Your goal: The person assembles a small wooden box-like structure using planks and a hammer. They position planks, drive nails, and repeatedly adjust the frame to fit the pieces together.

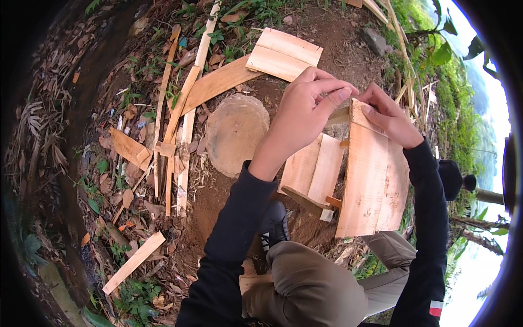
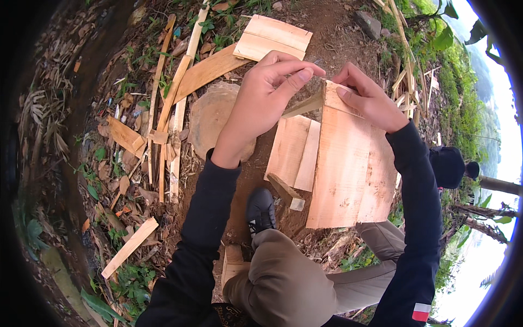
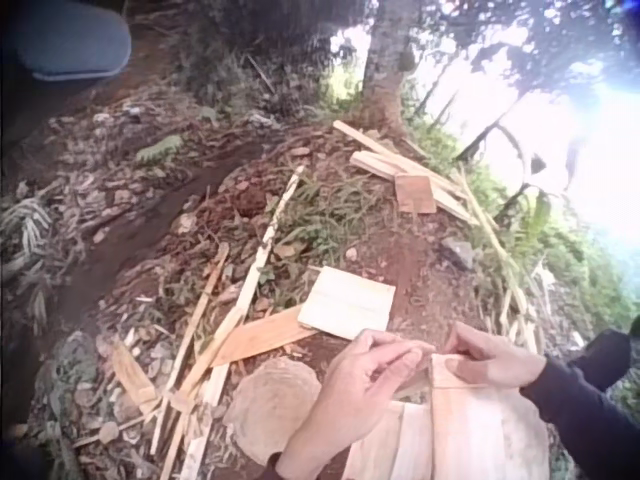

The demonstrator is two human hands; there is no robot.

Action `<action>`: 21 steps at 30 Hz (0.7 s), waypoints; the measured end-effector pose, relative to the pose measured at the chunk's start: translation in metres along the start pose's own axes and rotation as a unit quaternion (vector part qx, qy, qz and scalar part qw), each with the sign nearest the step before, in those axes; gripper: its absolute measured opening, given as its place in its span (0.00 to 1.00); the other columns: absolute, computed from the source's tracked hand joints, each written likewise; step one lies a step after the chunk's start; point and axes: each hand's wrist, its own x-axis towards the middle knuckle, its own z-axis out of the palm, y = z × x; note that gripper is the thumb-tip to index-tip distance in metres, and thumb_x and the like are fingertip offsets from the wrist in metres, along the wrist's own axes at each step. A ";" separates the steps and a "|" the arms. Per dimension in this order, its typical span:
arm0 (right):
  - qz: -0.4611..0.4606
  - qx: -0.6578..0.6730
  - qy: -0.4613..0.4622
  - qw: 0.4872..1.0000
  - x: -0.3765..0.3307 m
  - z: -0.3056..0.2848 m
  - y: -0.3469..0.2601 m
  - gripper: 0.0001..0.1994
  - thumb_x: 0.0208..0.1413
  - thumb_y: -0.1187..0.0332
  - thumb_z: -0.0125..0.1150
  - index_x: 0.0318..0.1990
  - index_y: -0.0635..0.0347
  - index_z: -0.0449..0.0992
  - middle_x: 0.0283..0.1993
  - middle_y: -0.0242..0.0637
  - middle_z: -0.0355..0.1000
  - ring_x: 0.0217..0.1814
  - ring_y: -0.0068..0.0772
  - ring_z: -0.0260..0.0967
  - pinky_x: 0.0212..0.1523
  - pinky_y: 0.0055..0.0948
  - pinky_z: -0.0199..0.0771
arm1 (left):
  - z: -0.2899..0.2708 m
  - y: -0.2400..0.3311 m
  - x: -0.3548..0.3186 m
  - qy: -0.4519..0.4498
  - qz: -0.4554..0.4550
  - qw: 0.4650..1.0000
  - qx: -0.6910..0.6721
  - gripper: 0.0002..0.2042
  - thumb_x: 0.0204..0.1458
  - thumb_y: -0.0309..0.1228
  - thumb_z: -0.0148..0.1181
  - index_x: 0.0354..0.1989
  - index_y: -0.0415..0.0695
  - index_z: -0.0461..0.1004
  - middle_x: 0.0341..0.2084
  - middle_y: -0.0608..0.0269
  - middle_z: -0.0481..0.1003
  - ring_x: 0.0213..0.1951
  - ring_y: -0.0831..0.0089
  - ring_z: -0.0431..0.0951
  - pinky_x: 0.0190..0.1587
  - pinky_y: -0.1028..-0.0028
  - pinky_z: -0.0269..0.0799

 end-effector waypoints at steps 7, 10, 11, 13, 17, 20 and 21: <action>-0.022 -0.045 0.005 0.999 -0.002 -0.007 0.012 0.06 0.67 0.72 0.49 0.47 0.57 0.61 0.34 0.27 0.59 0.37 0.18 0.54 0.41 0.22 0.60 | 0.027 -0.019 0.030 -0.051 0.107 0.990 0.069 0.07 0.48 0.28 0.69 0.35 0.42 0.84 0.25 0.63 0.80 0.25 0.78 0.75 0.29 0.79 0.70; -0.062 -0.050 0.013 0.997 -0.004 -0.007 0.015 0.06 0.66 0.71 0.49 0.46 0.58 0.60 0.36 0.30 0.61 0.40 0.20 0.59 0.42 0.25 0.63 | 0.030 -0.025 0.035 -0.063 0.142 0.982 0.104 0.06 0.47 0.27 0.69 0.34 0.42 0.84 0.25 0.63 0.80 0.25 0.78 0.76 0.29 0.79 0.70; -0.050 -0.065 0.007 0.997 -0.006 -0.008 0.012 0.06 0.66 0.71 0.49 0.46 0.58 0.60 0.36 0.31 0.61 0.40 0.21 0.59 0.42 0.25 0.63 | 0.032 -0.025 0.035 -0.060 0.140 0.983 0.101 0.06 0.47 0.28 0.69 0.34 0.42 0.84 0.25 0.63 0.80 0.25 0.77 0.77 0.29 0.79 0.70; -0.029 -0.088 -0.006 0.996 -0.007 -0.009 0.005 0.06 0.66 0.72 0.49 0.46 0.59 0.59 0.36 0.33 0.62 0.41 0.22 0.61 0.43 0.26 0.64 | 0.033 -0.022 0.036 -0.061 0.155 0.979 0.120 0.06 0.48 0.28 0.69 0.33 0.43 0.84 0.25 0.63 0.80 0.26 0.77 0.77 0.29 0.79 0.70; -0.099 -0.124 0.020 0.987 -0.005 -0.008 0.016 0.06 0.65 0.73 0.50 0.45 0.59 0.61 0.35 0.33 0.63 0.37 0.25 0.61 0.39 0.27 0.65 | 0.038 -0.021 0.038 -0.055 0.211 0.964 0.154 0.05 0.48 0.28 0.69 0.33 0.43 0.84 0.25 0.63 0.80 0.25 0.77 0.77 0.27 0.79 0.70; -0.106 -0.130 0.028 0.985 -0.006 -0.008 0.016 0.06 0.65 0.72 0.51 0.45 0.58 0.61 0.35 0.33 0.62 0.36 0.25 0.60 0.38 0.27 0.64 | 0.039 -0.022 0.038 -0.054 0.219 0.963 0.151 0.05 0.49 0.28 0.68 0.33 0.43 0.84 0.24 0.63 0.80 0.25 0.77 0.77 0.27 0.79 0.70; -0.111 -0.133 0.027 0.984 -0.006 -0.007 0.016 0.06 0.65 0.72 0.51 0.45 0.58 0.61 0.35 0.33 0.61 0.36 0.25 0.60 0.38 0.27 0.64 | 0.038 -0.021 0.037 -0.055 0.217 0.963 0.151 0.05 0.49 0.27 0.68 0.33 0.43 0.84 0.24 0.63 0.80 0.24 0.77 0.77 0.26 0.79 0.70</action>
